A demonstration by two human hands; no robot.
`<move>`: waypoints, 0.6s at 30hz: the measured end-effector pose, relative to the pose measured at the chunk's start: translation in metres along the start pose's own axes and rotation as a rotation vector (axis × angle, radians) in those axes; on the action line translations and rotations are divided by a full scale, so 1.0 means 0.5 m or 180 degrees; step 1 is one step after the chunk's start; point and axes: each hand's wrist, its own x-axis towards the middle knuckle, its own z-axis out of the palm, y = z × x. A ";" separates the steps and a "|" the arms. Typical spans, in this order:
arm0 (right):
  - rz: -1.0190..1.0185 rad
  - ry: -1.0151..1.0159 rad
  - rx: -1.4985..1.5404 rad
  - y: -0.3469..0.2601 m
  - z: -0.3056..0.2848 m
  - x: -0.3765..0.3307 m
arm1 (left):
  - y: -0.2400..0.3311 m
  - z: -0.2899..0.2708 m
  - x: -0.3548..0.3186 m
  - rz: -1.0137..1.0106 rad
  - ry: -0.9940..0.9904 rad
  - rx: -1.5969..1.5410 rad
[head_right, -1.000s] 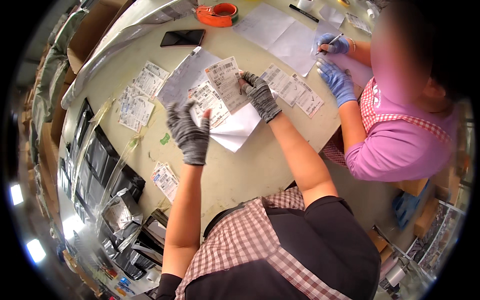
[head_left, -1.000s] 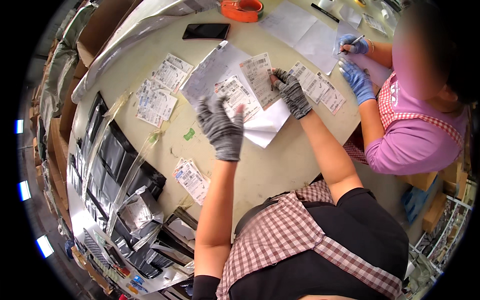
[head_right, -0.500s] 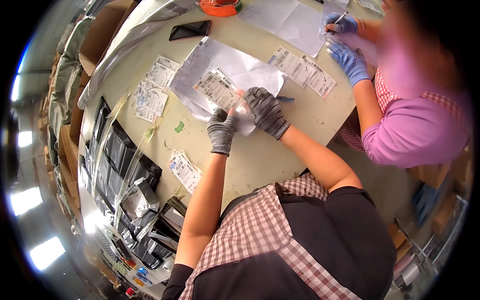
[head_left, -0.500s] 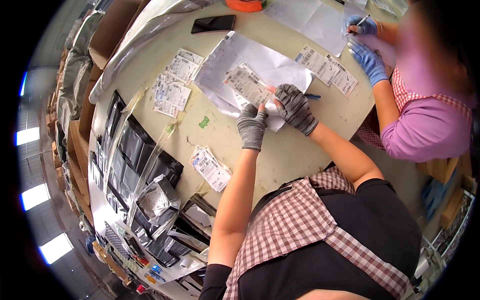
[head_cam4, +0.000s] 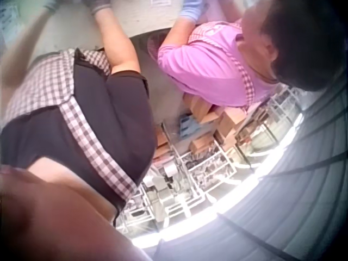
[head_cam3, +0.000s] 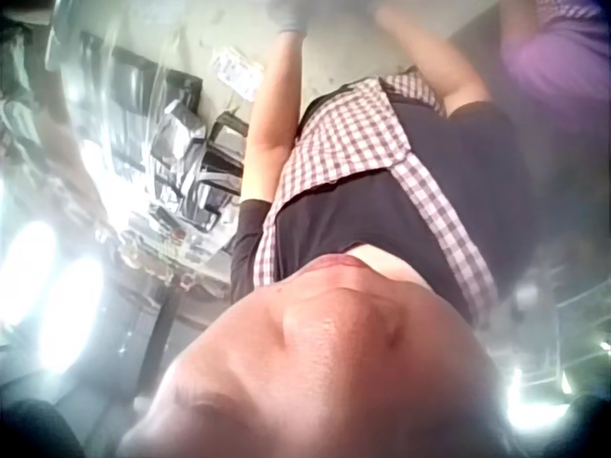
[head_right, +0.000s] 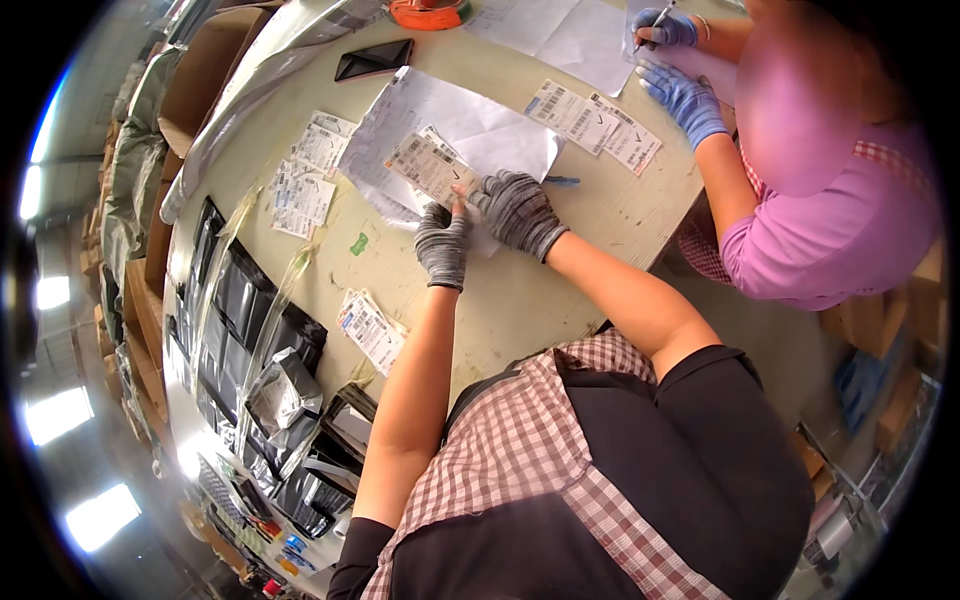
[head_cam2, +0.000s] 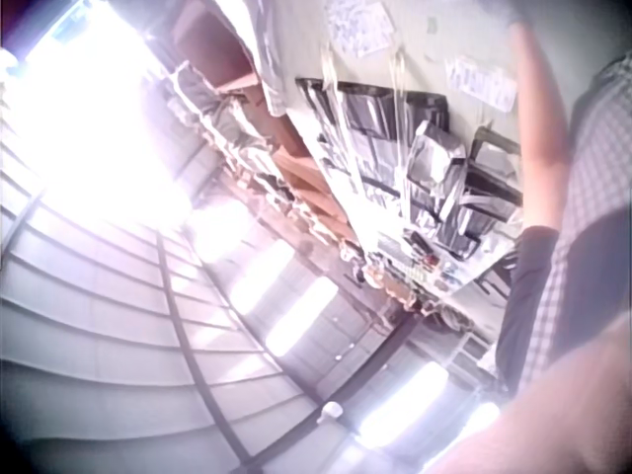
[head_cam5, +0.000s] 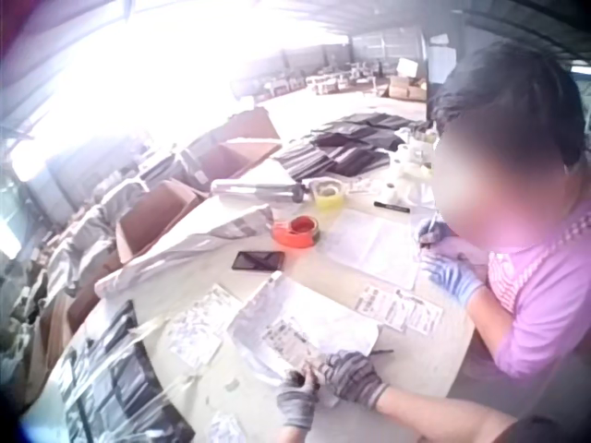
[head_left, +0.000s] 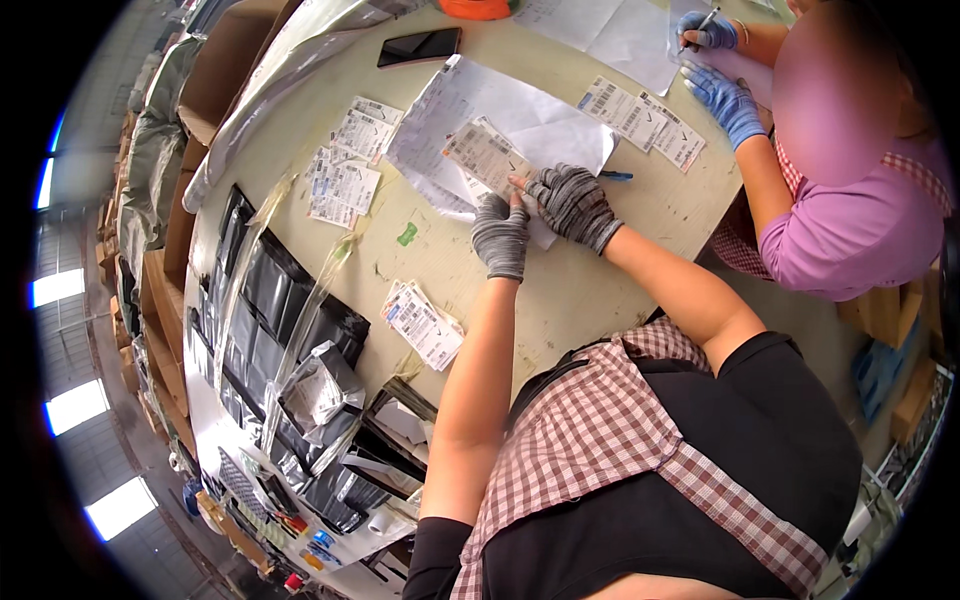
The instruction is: The person sorts shipping labels by hand, leafing through the stack and placing individual labels into stacks on the table.
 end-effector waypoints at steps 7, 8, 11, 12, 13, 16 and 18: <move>-0.0058 -0.0064 -0.0019 0.005 0.009 -0.001 | -0.014 0.008 0.007 0.0110 0.0114 -0.0083; -0.0056 -0.0073 -0.0005 0.002 0.010 -0.001 | -0.019 0.008 0.008 0.0247 0.0243 -0.0132; -0.0060 -0.0037 -0.0066 0.008 0.013 -0.004 | -0.011 0.006 0.008 0.0114 -0.0005 -0.0419; -0.0100 0.0046 -0.0093 0.006 0.009 -0.001 | -0.009 0.003 0.008 -0.0044 -0.0201 -0.0451; -0.0104 0.0048 -0.0088 0.004 0.005 -0.001 | -0.007 0.002 0.006 -0.0045 -0.0194 -0.0448; -0.0077 -0.0104 -0.0126 -0.001 -0.007 0.000 | -0.007 0.001 0.007 -0.0102 -0.0179 -0.0657; -0.0132 0.0004 -0.0202 -0.002 -0.006 0.000 | -0.006 -0.001 0.009 -0.0192 -0.0240 -0.0629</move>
